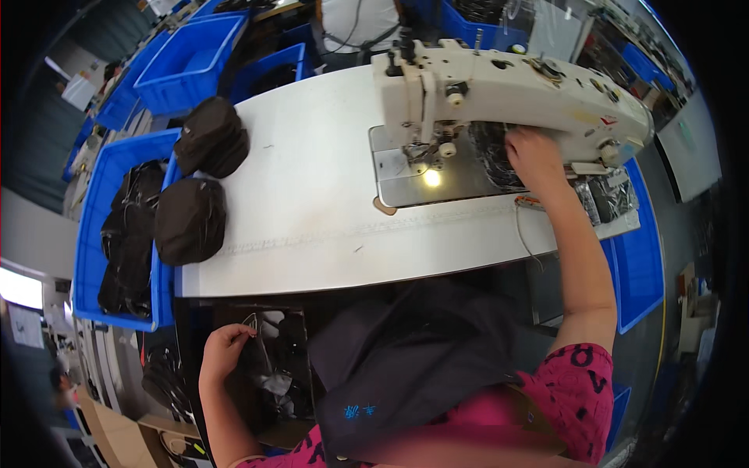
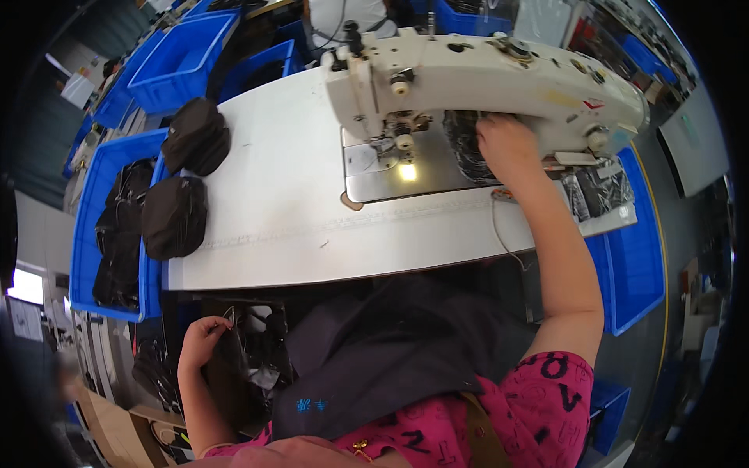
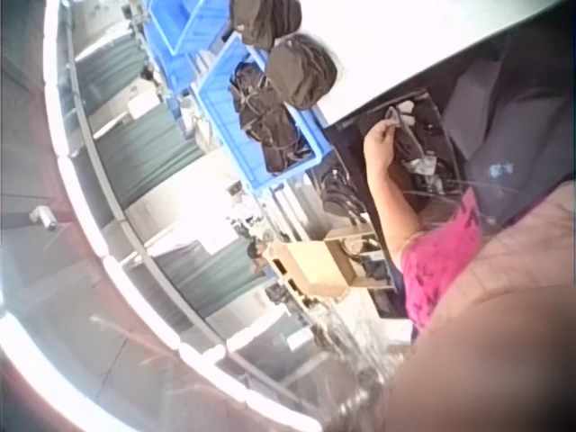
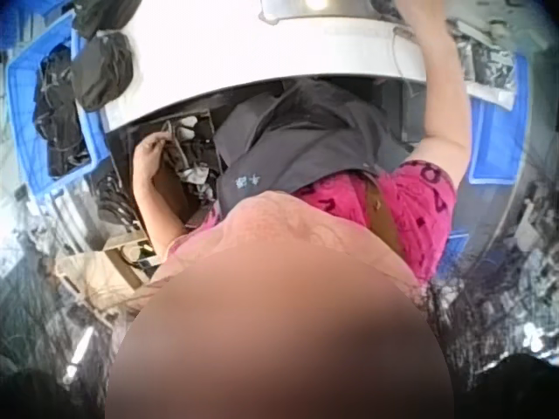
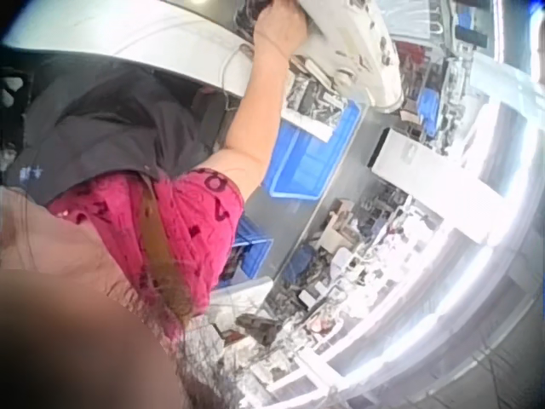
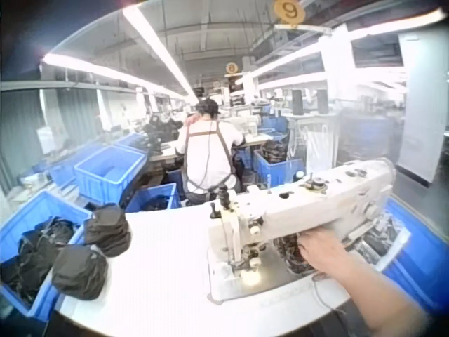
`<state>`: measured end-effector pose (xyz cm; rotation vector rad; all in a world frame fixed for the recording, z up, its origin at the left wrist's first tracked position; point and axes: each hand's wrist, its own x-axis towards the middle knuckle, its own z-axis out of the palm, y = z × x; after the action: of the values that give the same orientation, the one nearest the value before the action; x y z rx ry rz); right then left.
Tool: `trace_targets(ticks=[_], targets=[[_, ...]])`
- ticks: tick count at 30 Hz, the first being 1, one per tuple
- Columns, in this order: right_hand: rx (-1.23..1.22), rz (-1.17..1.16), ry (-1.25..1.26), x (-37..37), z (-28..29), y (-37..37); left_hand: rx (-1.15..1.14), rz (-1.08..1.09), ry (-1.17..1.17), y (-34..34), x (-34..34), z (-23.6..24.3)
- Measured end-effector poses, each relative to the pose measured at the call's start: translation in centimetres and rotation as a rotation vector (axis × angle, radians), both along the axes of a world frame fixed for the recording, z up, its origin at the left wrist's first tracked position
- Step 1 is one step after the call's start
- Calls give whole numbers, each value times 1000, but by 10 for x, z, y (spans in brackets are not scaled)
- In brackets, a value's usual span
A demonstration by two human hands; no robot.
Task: Sewing a small black leather or fabric pouch using an industrial sewing machine.
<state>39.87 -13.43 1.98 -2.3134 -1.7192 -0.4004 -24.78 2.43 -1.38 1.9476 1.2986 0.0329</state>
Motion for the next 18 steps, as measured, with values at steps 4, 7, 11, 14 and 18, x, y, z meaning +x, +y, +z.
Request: trace_targets(ticks=[4, 7, 11, 14, 18], targets=[[40, -175, -40, 7, 1, -10, 558, -182, 212, -2, -31, -32], [112, -99, -82, -2, 8, -22, 543, 50, 55, 9, -7, -19], [193, 19, 29, -69, 29, -26, 875, 203, -120, 32, 31, 18], [225, 187, 116, -122, 21, -25, 1278, 184, -173, 69, 57, 35], [163, 372, 249, -167, -30, -20, 1514, 138, -132, 118, 99, 51]])
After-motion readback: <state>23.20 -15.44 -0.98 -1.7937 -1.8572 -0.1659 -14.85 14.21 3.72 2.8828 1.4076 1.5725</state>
